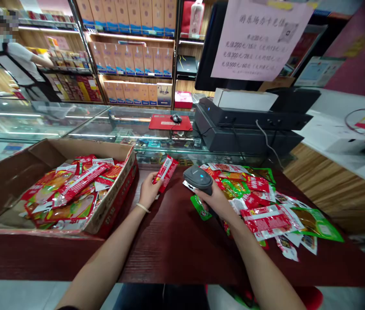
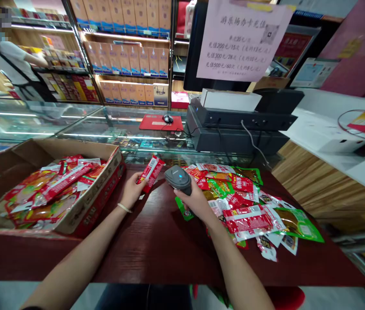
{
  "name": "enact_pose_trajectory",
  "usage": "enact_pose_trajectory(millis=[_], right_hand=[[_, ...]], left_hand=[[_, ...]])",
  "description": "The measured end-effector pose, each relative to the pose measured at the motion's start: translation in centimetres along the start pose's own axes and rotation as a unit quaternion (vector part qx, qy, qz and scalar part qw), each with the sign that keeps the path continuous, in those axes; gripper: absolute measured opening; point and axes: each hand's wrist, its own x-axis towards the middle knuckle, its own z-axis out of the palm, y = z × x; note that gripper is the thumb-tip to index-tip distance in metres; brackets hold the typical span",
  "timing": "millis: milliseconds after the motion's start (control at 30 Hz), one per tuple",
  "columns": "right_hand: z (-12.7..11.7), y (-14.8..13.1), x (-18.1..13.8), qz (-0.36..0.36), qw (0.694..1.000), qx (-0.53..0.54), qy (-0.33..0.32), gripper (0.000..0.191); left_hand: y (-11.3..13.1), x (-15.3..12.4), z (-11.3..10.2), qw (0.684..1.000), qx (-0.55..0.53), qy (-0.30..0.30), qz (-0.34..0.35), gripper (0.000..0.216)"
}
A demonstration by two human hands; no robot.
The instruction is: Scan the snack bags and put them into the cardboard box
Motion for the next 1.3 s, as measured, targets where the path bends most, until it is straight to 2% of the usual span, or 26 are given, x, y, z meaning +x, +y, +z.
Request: enact_pose_trajectory(millis=[133, 300, 367, 700, 800, 900, 1000, 1133, 1200, 1300], right_hand=[[0.0, 0.5, 0.2, 0.007, 1.0, -0.009, -0.015, 0.051], [-0.1, 0.1, 0.3, 0.02, 0.999, -0.021, -0.035, 0.032], [-0.1, 0.1, 0.2, 0.018, 0.999, -0.022, -0.042, 0.029], [-0.3, 0.5, 0.3, 0.022, 0.999, -0.004, -0.025, 0.029], [-0.3, 0.5, 0.5, 0.006, 1.0, -0.007, -0.022, 0.029], [-0.1, 0.5, 0.6, -0.017, 0.999, 0.015, -0.025, 0.031], [0.0, 0.3, 0.5, -0.02, 0.999, 0.031, -0.011, 0.034], [0.2, 0.1, 0.4, -0.021, 1.0, 0.019, -0.012, 0.036], [0.4, 0.1, 0.4, -0.021, 1.0, 0.013, -0.006, 0.039], [0.7, 0.1, 0.4, -0.012, 1.0, 0.002, 0.02, 0.042]], left_hand=[[-0.6, 0.2, 0.0, 1.0, -0.009, 0.006, -0.017, 0.032], [-0.1, 0.0, 0.1, 1.0, 0.01, -0.003, -0.007, 0.026], [0.1, 0.0, 0.0, 1.0, 0.025, -0.004, -0.001, 0.025], [-0.6, -0.1, 0.2, 1.0, 0.01, -0.005, -0.006, 0.029], [0.3, -0.6, 0.3, 0.998, 0.04, 0.017, 0.035, 0.028], [3.0, -1.5, -0.2, 0.992, 0.069, 0.049, 0.089, 0.029], [7.1, -2.9, -1.9, 0.977, 0.126, 0.052, 0.166, 0.032], [12.3, -5.0, -6.6, 0.928, 0.244, 0.014, 0.281, 0.033], [13.7, -5.6, -9.8, 0.905, 0.301, 0.05, 0.297, 0.033], [14.1, -5.8, -14.8, 0.873, 0.378, 0.144, 0.271, 0.033]])
